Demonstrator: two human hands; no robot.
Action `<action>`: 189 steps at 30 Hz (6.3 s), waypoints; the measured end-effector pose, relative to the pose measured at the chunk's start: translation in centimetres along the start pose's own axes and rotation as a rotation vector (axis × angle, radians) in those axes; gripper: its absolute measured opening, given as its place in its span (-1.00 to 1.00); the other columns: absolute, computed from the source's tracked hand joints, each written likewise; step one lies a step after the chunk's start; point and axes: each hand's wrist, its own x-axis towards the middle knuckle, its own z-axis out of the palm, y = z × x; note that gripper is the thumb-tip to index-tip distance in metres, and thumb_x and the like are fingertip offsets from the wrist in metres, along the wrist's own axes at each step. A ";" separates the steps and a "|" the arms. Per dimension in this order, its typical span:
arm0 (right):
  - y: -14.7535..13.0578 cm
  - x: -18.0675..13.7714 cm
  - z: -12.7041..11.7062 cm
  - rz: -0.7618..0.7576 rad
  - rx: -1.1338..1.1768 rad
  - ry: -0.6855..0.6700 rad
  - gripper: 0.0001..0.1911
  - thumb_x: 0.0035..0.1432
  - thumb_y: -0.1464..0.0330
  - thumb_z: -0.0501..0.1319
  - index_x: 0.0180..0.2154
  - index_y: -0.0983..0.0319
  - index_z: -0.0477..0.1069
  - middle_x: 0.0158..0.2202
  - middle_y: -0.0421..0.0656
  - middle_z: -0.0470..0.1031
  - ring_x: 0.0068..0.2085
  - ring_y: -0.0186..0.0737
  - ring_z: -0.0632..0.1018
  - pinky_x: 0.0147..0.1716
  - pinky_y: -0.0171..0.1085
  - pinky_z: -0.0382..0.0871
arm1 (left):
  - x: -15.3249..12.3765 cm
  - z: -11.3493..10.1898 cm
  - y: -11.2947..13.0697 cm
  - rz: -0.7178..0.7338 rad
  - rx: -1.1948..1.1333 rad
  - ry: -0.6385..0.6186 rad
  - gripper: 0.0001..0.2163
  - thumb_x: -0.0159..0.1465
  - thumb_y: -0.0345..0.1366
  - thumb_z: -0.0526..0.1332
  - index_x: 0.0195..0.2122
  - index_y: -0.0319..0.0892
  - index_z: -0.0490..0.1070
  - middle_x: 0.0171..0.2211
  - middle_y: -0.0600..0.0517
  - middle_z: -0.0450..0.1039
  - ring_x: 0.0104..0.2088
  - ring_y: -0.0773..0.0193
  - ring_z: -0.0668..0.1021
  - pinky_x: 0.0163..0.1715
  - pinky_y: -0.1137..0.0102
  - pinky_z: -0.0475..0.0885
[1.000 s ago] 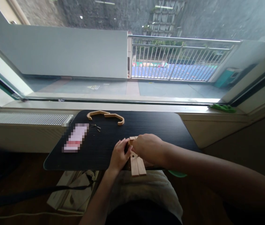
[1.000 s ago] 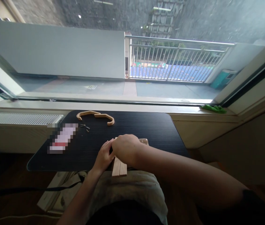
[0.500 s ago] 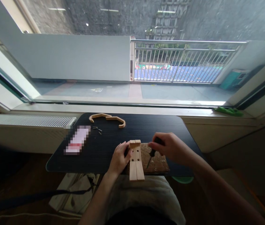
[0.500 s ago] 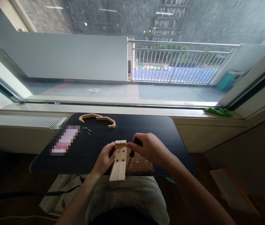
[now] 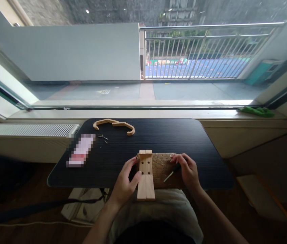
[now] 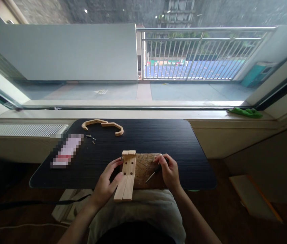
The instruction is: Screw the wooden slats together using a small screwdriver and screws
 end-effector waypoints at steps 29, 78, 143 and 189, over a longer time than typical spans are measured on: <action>1.5 0.2 2.4 -0.082 -0.304 -0.006 -0.71 0.16 0.19 0.14 -0.48 0.17 0.51 -0.23 -0.06 0.60 -0.12 -0.02 0.54 -0.05 -0.07 0.33 | 5.7 -2.0 0.7 -0.024 0.097 -0.169 -0.20 0.09 -0.21 0.35 0.33 -0.17 0.05 0.29 -0.20 0.18 0.26 -0.02 0.31 0.27 0.10 0.20; 2.4 0.8 1.7 -0.205 -0.313 -0.087 -0.65 0.21 0.13 0.13 -0.47 0.15 0.53 -0.26 -0.01 0.61 -0.15 0.04 0.58 -0.14 -0.06 0.47 | 19.4 -6.2 -3.6 0.189 0.774 0.075 -0.69 0.23 -0.47 0.11 -0.05 -0.17 0.50 -0.12 -0.17 0.53 -0.06 -0.05 0.52 -0.01 0.11 0.39; -5.8 3.8 3.4 -0.467 -0.314 -0.079 -0.67 0.10 0.40 0.21 -0.05 0.15 0.33 -0.40 -0.28 0.39 -0.50 -0.36 0.42 -0.52 -0.35 0.33 | 8.7 -2.3 8.1 -0.098 -0.417 -0.173 -0.48 0.10 -0.21 0.32 0.10 -0.23 0.34 -0.43 0.04 0.51 -0.41 0.26 0.55 -0.42 0.43 0.41; -1.1 4.1 4.4 -0.228 -0.427 -0.239 -0.86 0.15 0.34 0.23 -0.25 0.15 0.54 -0.29 -0.17 0.63 -0.27 -0.15 0.60 -0.24 -0.22 0.44 | -0.7 -1.0 7.8 0.514 0.355 -0.212 -0.60 0.08 -0.60 0.11 -0.08 -0.14 0.42 -0.17 -0.07 0.52 -0.18 0.11 0.52 -0.15 0.20 0.49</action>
